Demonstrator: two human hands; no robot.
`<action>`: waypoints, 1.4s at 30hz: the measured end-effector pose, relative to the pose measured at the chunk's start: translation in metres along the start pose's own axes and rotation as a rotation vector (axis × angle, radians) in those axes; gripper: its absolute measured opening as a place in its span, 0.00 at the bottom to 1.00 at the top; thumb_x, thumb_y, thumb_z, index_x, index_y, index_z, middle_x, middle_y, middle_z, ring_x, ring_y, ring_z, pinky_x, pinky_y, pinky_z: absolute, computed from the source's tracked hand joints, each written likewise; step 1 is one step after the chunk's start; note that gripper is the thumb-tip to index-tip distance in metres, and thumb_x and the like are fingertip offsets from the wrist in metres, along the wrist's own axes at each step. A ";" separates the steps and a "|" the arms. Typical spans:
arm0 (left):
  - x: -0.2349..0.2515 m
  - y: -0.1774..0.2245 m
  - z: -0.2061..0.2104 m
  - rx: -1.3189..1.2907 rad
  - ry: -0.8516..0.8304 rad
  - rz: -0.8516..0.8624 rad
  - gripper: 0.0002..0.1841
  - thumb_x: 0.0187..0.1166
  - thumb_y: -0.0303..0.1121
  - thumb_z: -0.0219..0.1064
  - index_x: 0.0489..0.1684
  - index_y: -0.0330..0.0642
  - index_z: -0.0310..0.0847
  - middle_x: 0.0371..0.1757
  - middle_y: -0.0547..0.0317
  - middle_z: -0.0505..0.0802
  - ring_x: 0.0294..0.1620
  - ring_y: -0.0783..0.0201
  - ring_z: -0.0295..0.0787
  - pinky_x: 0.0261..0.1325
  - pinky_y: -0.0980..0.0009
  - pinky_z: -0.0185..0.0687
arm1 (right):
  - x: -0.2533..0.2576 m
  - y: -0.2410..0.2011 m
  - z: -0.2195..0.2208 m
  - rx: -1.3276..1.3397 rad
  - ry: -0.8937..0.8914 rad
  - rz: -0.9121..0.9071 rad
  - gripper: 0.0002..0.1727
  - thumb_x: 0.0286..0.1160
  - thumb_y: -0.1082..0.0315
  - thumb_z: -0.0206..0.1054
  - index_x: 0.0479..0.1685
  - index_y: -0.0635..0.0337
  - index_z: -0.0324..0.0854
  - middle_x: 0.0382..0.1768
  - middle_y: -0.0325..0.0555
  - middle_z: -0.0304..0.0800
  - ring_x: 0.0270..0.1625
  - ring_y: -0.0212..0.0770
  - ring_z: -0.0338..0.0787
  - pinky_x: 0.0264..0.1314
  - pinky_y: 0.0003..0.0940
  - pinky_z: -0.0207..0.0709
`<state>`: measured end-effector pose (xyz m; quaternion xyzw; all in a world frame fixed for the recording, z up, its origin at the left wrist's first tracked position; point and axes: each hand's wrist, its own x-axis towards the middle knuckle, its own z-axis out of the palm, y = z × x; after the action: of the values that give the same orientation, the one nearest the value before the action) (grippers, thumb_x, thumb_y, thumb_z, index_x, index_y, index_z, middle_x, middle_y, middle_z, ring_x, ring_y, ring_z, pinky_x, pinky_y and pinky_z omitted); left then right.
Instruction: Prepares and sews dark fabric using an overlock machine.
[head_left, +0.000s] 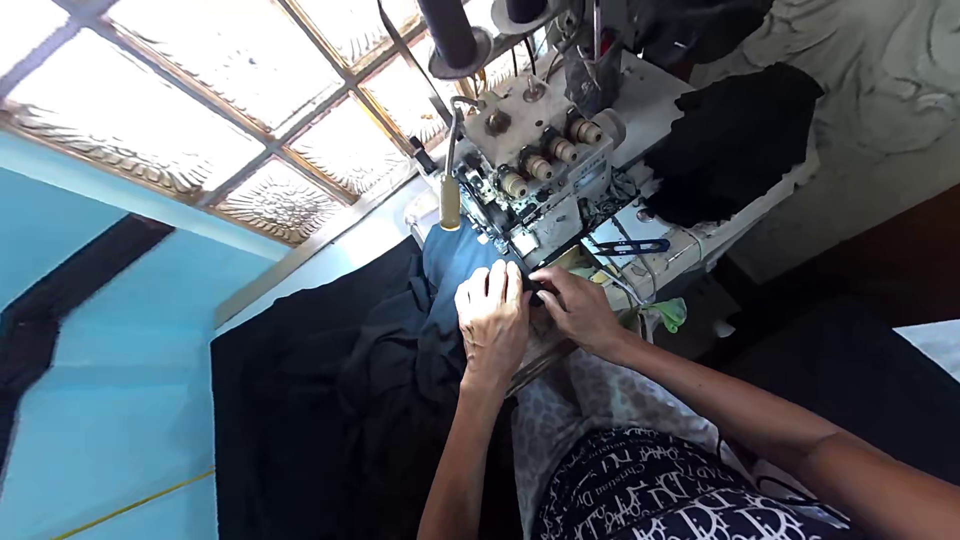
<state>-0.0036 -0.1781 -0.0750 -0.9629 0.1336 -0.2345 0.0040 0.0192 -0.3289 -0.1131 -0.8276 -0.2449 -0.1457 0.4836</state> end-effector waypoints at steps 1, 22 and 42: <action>-0.002 0.001 -0.004 -0.008 0.006 -0.008 0.16 0.84 0.34 0.63 0.61 0.36 0.89 0.64 0.43 0.92 0.69 0.39 0.85 0.69 0.42 0.73 | 0.006 0.001 0.003 -0.083 0.017 -0.075 0.16 0.75 0.77 0.67 0.60 0.68 0.86 0.46 0.59 0.94 0.45 0.56 0.96 0.50 0.50 0.89; -0.003 -0.029 0.002 -0.151 0.018 -0.346 0.17 0.87 0.33 0.58 0.61 0.32 0.86 0.67 0.35 0.86 0.68 0.30 0.80 0.54 0.36 0.79 | -0.010 0.050 -0.074 -0.619 -0.231 0.169 0.17 0.73 0.85 0.64 0.61 0.76 0.84 0.63 0.73 0.86 0.69 0.75 0.83 0.70 0.68 0.75; -0.054 -0.001 0.055 -0.160 0.316 -0.470 0.36 0.64 0.23 0.71 0.80 0.32 0.73 0.82 0.29 0.75 0.69 0.31 0.84 0.61 0.47 0.84 | 0.025 0.002 -0.066 -0.568 -0.229 0.172 0.18 0.91 0.69 0.51 0.67 0.72 0.77 0.37 0.71 0.90 0.40 0.75 0.92 0.41 0.69 0.80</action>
<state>-0.0243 -0.1664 -0.1479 -0.9162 -0.0761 -0.3649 -0.1472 0.0408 -0.3807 -0.0702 -0.9582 -0.1767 -0.0726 0.2130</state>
